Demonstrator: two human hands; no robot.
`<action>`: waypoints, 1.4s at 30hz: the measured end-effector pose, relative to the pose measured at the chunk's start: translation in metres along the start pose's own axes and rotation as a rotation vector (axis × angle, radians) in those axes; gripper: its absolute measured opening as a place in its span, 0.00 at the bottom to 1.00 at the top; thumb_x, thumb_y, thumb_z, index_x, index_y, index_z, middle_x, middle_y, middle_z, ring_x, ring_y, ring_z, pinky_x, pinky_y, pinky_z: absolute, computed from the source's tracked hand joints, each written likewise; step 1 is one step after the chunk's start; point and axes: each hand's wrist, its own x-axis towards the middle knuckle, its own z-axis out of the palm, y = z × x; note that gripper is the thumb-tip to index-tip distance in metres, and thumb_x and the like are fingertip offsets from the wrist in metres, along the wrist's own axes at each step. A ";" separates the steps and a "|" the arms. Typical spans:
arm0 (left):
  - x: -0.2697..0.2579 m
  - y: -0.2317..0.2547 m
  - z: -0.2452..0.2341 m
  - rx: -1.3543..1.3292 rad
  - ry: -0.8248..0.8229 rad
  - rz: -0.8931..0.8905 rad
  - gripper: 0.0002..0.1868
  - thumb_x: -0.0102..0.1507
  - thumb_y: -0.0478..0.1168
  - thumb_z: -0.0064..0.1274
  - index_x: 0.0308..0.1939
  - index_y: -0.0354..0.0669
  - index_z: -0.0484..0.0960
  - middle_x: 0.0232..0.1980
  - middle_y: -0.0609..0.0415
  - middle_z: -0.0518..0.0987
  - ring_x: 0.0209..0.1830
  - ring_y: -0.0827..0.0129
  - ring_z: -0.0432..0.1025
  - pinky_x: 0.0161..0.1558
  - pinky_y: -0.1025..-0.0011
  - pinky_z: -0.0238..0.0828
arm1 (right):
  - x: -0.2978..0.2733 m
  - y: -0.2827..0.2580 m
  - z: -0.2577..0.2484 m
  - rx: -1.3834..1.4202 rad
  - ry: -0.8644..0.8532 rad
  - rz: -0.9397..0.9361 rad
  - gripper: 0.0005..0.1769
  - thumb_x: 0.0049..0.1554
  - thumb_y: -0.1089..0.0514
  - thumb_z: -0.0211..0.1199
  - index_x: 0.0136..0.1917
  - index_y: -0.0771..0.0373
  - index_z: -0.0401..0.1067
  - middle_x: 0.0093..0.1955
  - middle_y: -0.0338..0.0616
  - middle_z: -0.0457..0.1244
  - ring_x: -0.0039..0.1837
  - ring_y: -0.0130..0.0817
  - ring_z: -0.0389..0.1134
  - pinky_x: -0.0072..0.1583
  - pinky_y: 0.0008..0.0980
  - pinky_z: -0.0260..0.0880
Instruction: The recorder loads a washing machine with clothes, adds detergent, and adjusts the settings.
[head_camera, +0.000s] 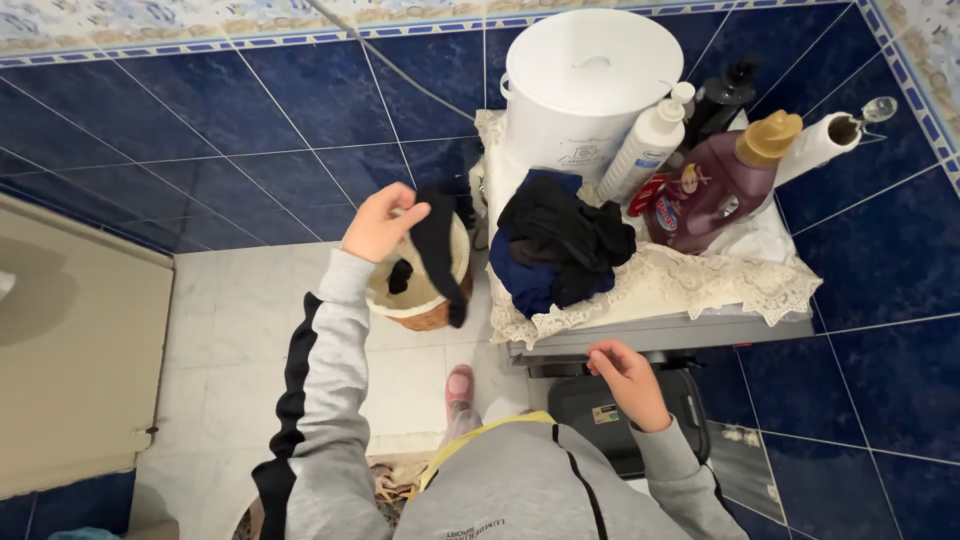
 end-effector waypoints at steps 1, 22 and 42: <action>0.002 -0.033 -0.003 -0.002 -0.004 0.000 0.14 0.66 0.42 0.60 0.36 0.41 0.71 0.30 0.64 0.71 0.22 0.83 0.65 0.23 0.79 0.62 | -0.001 0.002 -0.003 -0.001 0.004 0.002 0.10 0.64 0.59 0.59 0.53 0.68 0.74 0.43 0.39 0.68 0.46 0.24 0.67 0.51 0.25 0.69; 0.140 -0.217 0.176 0.125 0.137 0.033 0.22 0.62 0.51 0.59 0.53 0.39 0.82 0.50 0.43 0.83 0.51 0.53 0.78 0.54 0.60 0.74 | 0.007 -0.009 0.007 -0.030 0.223 0.081 0.10 0.64 0.59 0.58 0.53 0.68 0.74 0.44 0.41 0.68 0.47 0.26 0.69 0.52 0.27 0.71; 0.205 -0.053 0.222 -0.059 -0.178 0.304 0.10 0.64 0.42 0.59 0.43 0.39 0.81 0.41 0.49 0.83 0.40 0.60 0.79 0.45 0.66 0.75 | -0.021 0.020 0.006 0.032 0.416 0.057 0.09 0.64 0.61 0.58 0.54 0.68 0.74 0.43 0.40 0.68 0.47 0.26 0.68 0.52 0.26 0.70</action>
